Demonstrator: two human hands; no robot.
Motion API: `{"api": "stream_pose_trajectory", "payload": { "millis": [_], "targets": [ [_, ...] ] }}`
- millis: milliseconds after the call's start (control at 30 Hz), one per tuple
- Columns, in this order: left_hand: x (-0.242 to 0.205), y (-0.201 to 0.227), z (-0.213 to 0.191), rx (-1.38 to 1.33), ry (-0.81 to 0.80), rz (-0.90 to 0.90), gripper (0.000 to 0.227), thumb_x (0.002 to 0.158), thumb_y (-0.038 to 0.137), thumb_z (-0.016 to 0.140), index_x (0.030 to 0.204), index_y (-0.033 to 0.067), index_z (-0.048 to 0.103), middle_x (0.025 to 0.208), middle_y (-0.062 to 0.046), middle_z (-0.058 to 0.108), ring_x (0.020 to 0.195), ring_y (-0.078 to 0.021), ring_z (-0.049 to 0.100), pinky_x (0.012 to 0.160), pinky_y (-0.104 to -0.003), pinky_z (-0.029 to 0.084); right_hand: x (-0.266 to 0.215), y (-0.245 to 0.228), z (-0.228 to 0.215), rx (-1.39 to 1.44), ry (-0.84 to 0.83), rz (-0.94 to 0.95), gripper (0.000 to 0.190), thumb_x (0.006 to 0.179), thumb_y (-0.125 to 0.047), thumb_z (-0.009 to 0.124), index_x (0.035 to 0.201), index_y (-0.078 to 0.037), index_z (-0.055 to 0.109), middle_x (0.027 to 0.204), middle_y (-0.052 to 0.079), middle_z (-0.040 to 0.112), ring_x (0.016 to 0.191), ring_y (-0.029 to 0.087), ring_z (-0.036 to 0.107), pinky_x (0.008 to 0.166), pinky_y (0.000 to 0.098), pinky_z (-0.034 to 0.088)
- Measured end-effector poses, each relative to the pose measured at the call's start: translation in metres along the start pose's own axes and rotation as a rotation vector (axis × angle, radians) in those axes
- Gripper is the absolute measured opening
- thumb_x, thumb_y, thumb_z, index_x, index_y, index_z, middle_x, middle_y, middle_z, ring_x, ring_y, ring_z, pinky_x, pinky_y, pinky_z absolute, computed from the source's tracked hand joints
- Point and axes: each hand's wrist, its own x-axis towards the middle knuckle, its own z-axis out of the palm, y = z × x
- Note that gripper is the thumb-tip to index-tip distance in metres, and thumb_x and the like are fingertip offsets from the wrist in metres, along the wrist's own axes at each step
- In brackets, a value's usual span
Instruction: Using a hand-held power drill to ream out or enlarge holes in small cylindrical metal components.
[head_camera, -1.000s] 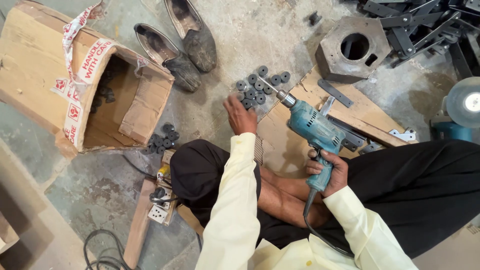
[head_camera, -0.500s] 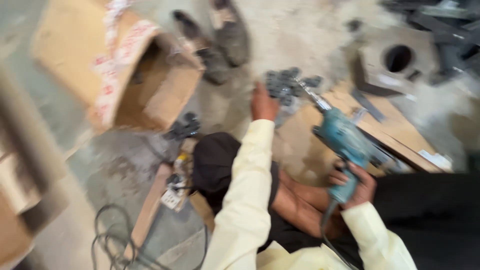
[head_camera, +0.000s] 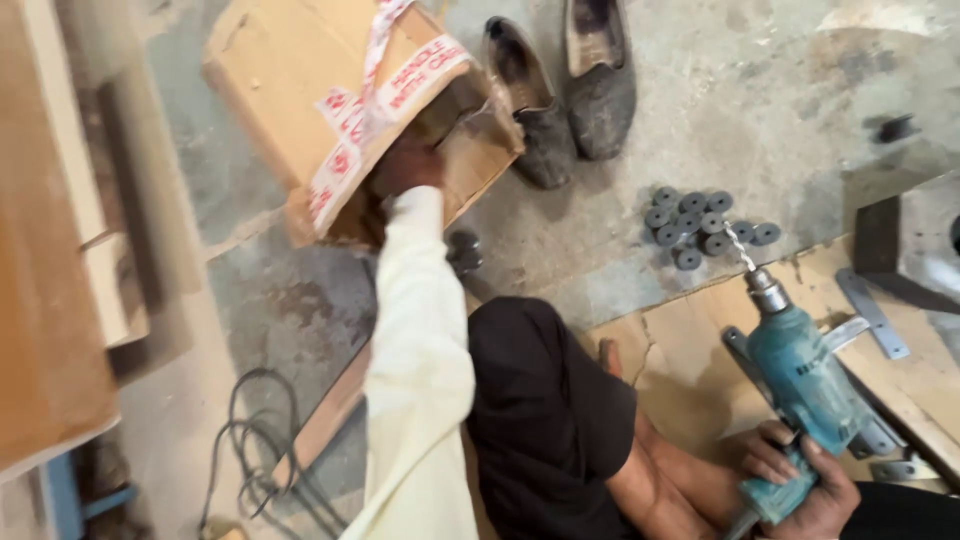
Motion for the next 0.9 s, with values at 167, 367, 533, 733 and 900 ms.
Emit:
{"api": "stream_pose_trajectory", "payload": {
  "millis": [167,367,533,733,900],
  "targets": [
    [0.025,-0.040,0.065,0.004,0.070,0.073,0.036,0.098,0.041,0.066,0.109,0.0072,0.074,0.109,-0.022,0.073,0.098,-0.0420,0.070,0.084,-0.054,0.057,0.003,-0.001,0.000,-0.060,-0.024,-0.021,0.031,0.099,-0.012,0.060,0.119,0.009,0.048,0.103,0.013,0.052,0.071,0.014,0.046,0.063,0.0280,0.043],
    [0.106,-0.105,0.120,0.082,0.237,0.115,0.046,0.110,0.046,0.059,0.110,0.0025,0.074,0.106,-0.026,0.072,0.094,-0.0466,0.069,0.080,-0.058,0.056,0.013,0.003,0.000,-0.147,0.004,-0.017,0.038,0.095,-0.011,0.057,0.126,0.005,0.045,0.097,0.014,0.053,0.064,0.012,0.046,0.054,0.0249,0.041],
    [0.102,-0.088,0.106,0.188,0.186,0.035,0.044,0.096,0.043,0.062,0.102,0.0024,0.075,0.102,-0.026,0.073,0.088,-0.0476,0.070,0.073,-0.062,0.055,0.013,0.004,0.004,-0.183,0.016,0.006,0.039,0.095,-0.011,0.056,0.129,0.003,0.044,0.096,0.013,0.054,0.064,0.012,0.046,0.053,0.0245,0.041],
    [0.018,-0.041,0.049,-1.077,0.129,-0.165,0.025,0.091,0.019,0.067,0.112,0.0052,0.071,0.093,-0.013,0.070,0.072,-0.0231,0.063,0.060,-0.036,0.051,0.007,0.016,0.024,-0.191,0.103,-0.015,0.032,0.093,-0.013,0.059,0.117,0.006,0.048,0.097,0.011,0.057,0.065,0.011,0.046,0.055,0.0248,0.042],
    [-0.188,0.089,-0.105,-1.682,-0.249,-0.191,0.016,0.096,0.008,0.065,0.112,0.0071,0.062,0.102,-0.007,0.070,0.090,-0.0190,0.070,0.080,-0.035,0.061,0.008,0.018,0.027,-0.236,0.128,0.003,0.032,0.090,-0.012,0.061,0.115,0.006,0.052,0.096,0.009,0.059,0.065,0.010,0.046,0.055,0.0233,0.042]
  ]
}}
